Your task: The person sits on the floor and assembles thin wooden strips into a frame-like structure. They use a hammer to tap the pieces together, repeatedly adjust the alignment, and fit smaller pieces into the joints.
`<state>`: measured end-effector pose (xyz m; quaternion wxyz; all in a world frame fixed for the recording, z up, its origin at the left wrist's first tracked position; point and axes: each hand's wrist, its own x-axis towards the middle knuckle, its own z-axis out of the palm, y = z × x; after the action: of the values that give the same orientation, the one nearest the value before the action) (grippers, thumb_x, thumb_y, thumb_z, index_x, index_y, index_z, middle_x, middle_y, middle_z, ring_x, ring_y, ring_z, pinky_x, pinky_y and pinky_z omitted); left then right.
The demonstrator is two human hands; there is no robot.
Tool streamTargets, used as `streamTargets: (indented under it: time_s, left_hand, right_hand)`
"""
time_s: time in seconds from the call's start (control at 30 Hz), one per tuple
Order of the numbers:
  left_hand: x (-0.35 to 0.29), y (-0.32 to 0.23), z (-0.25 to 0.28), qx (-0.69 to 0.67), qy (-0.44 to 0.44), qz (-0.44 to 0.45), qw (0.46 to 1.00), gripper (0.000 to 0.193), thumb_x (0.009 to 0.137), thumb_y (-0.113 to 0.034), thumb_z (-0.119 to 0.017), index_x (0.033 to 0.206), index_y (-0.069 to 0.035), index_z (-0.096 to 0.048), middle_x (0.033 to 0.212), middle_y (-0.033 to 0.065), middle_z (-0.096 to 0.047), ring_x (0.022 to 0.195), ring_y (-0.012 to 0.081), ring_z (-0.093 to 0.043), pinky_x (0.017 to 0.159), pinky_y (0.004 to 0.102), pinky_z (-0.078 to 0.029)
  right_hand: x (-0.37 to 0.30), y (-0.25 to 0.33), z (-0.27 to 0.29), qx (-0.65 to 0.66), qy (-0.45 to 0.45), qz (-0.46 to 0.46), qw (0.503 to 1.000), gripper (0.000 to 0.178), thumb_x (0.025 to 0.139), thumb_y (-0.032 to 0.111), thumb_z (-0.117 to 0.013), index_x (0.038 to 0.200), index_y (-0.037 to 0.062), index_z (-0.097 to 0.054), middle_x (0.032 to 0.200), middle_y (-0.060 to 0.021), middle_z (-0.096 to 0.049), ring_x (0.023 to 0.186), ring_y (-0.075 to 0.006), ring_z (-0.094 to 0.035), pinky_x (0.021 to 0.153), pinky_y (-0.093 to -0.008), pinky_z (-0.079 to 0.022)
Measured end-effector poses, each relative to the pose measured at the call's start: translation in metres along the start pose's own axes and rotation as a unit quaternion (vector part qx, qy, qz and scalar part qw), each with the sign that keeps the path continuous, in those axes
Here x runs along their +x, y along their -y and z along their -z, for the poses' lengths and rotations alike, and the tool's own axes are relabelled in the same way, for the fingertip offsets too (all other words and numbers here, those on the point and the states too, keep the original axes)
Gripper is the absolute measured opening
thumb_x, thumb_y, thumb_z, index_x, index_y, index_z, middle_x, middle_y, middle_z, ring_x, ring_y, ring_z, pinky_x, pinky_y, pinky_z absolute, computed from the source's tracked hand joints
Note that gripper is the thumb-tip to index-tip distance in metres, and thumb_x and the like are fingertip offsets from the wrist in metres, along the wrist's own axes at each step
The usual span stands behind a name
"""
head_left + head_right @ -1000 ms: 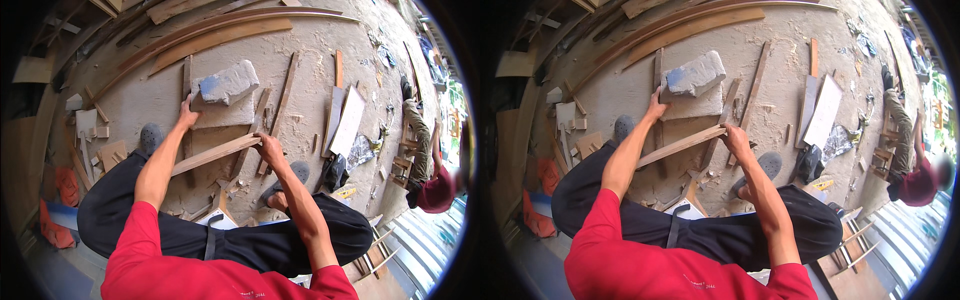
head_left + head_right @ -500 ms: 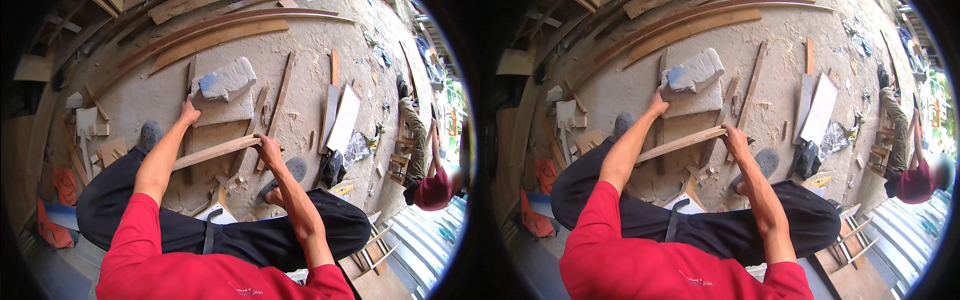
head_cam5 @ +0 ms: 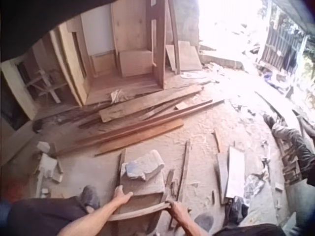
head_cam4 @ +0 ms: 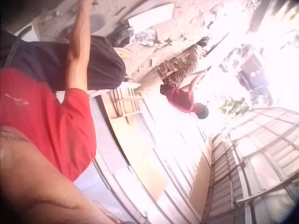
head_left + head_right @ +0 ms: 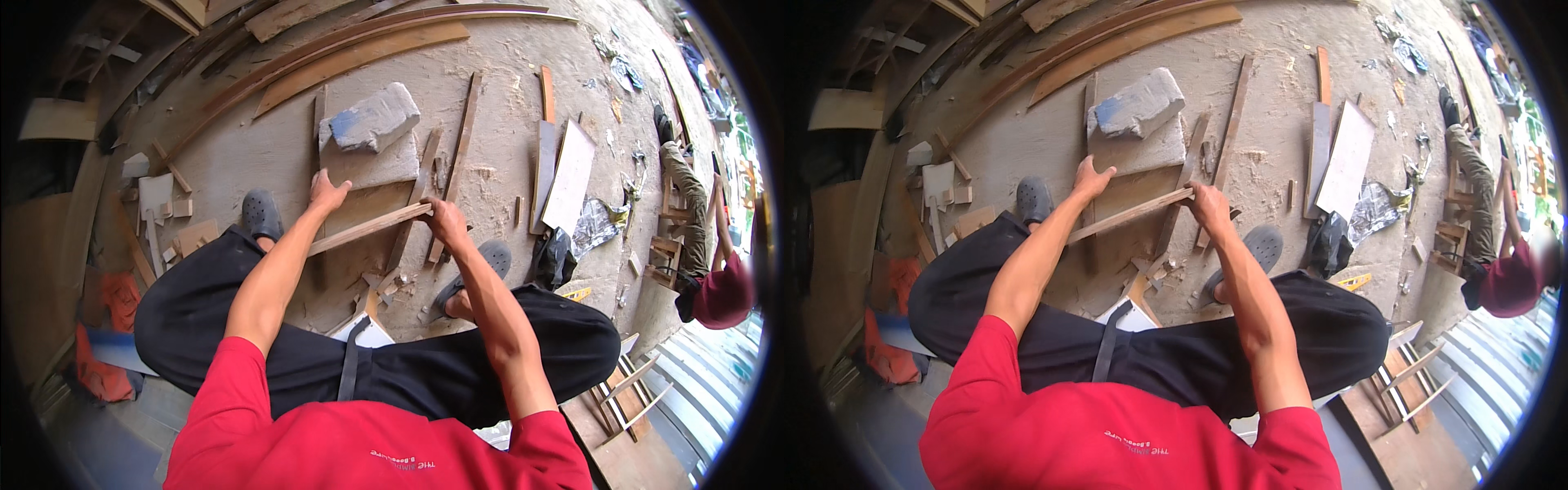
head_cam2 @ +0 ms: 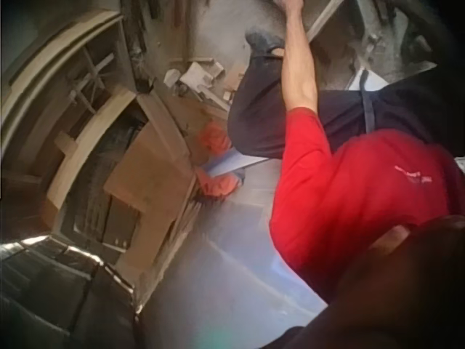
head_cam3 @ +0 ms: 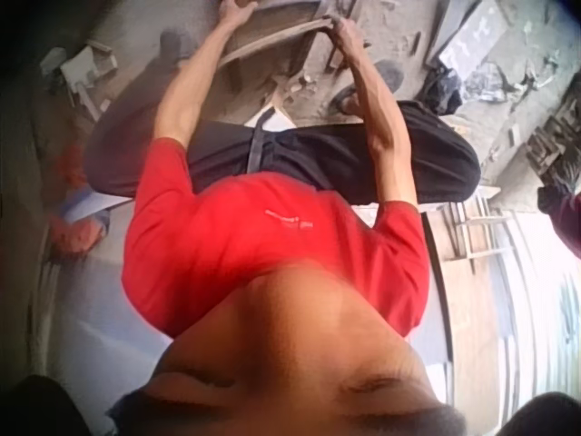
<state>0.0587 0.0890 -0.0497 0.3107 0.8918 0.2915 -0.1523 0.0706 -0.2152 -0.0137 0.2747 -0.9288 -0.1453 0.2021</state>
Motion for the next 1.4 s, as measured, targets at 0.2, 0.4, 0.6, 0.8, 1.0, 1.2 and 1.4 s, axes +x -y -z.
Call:
streamTargets:
  time_s: [0.2, 0.4, 0.6, 0.8, 1.0, 1.2, 1.4]
  left_hand:
    - [-0.040, 0.027, 0.046, -0.089, 0.032, -0.053, 0.994, 0.048, 0.084, -0.040, -0.065, 0.112, -0.001, -0.065, 0.105, 0.0172, -0.069, 0.098, 0.0292, -0.065, 0.088, 0.0377, -0.049]
    - [-0.061, 0.109, 0.075, -0.117, -0.053, -0.053, 0.990, 0.040, 0.093, -0.038, -0.051, 0.084, -0.005, -0.071, 0.078, 0.0142, -0.070, 0.076, 0.0284, -0.067, 0.070, 0.0390, -0.049]
    - [-0.115, 0.096, 0.078, -0.091, -0.118, 0.004, 0.989, 0.048, 0.096, -0.041, -0.052, 0.077, 0.001, -0.068, 0.071, 0.0144, -0.068, 0.070, 0.0287, -0.066, 0.067, 0.0383, -0.047]
    - [-0.128, 0.080, 0.051, -0.064, -0.110, -0.046, 0.991, 0.042, 0.093, -0.046, -0.053, 0.092, -0.006, -0.066, 0.087, 0.0143, -0.070, 0.085, 0.0350, -0.066, 0.076, 0.0443, -0.048]
    - [-0.140, 0.073, 0.067, -0.001, -0.018, -0.006, 1.000, 0.042, 0.094, -0.047, -0.050, 0.102, -0.009, -0.067, 0.093, 0.0180, -0.069, 0.090, 0.0374, -0.065, 0.079, 0.0447, -0.049]
    - [-0.134, 0.070, 0.063, -0.032, -0.009, -0.001, 0.999, 0.040, 0.093, -0.047, -0.053, 0.101, -0.010, -0.067, 0.091, 0.0155, -0.070, 0.089, 0.0336, -0.067, 0.078, 0.0428, -0.049]
    - [-0.127, 0.075, 0.056, -0.067, -0.054, -0.028, 0.996, 0.033, 0.092, -0.040, -0.056, 0.099, -0.010, -0.068, 0.092, 0.0121, -0.071, 0.089, 0.0280, -0.067, 0.078, 0.0388, -0.050]
  right_hand:
    - [0.010, -0.017, -0.005, 0.104, -0.006, -0.048, 0.993, 0.050, 0.075, 0.023, -0.079, 0.119, 0.0068, -0.062, 0.109, -0.0206, -0.067, 0.104, -0.0375, -0.064, 0.087, -0.0446, -0.052]
    - [-0.002, -0.011, 0.010, -0.046, -0.004, -0.196, 0.979, 0.030, 0.083, 0.016, -0.058, 0.109, 0.0027, -0.065, 0.106, -0.0241, -0.067, 0.101, -0.0402, -0.065, 0.084, -0.0480, -0.053]
    - [-0.019, -0.051, -0.039, -0.098, 0.048, -0.179, 0.978, 0.028, 0.086, 0.016, -0.050, 0.101, 0.0011, -0.067, 0.102, -0.0293, -0.066, 0.097, -0.0454, -0.064, 0.082, -0.0533, -0.052]
    - [-0.025, -0.061, -0.107, -0.138, 0.038, -0.187, 0.972, 0.046, 0.093, 0.017, -0.048, 0.136, 0.0041, -0.036, 0.118, -0.0333, -0.052, 0.090, -0.0442, -0.066, 0.075, -0.0490, -0.056]
    - [-0.011, -0.035, -0.102, -0.128, 0.005, -0.302, 0.945, 0.065, 0.095, 0.017, -0.044, 0.152, 0.0097, -0.015, 0.121, -0.0320, -0.052, 0.089, -0.0431, -0.067, 0.073, -0.0460, -0.057]
    - [-0.003, -0.085, -0.109, -0.035, 0.048, -0.302, 0.951, 0.084, 0.080, 0.027, -0.064, 0.147, -0.0024, -0.022, 0.103, -0.0258, -0.066, 0.091, -0.0403, -0.068, 0.077, -0.0447, -0.055]
    - [-0.010, -0.064, -0.101, 0.141, -0.213, -0.270, 0.928, 0.038, 0.077, 0.018, -0.062, 0.099, -0.0109, -0.052, 0.083, -0.0267, -0.066, 0.068, -0.0433, -0.067, 0.063, -0.0455, -0.054]
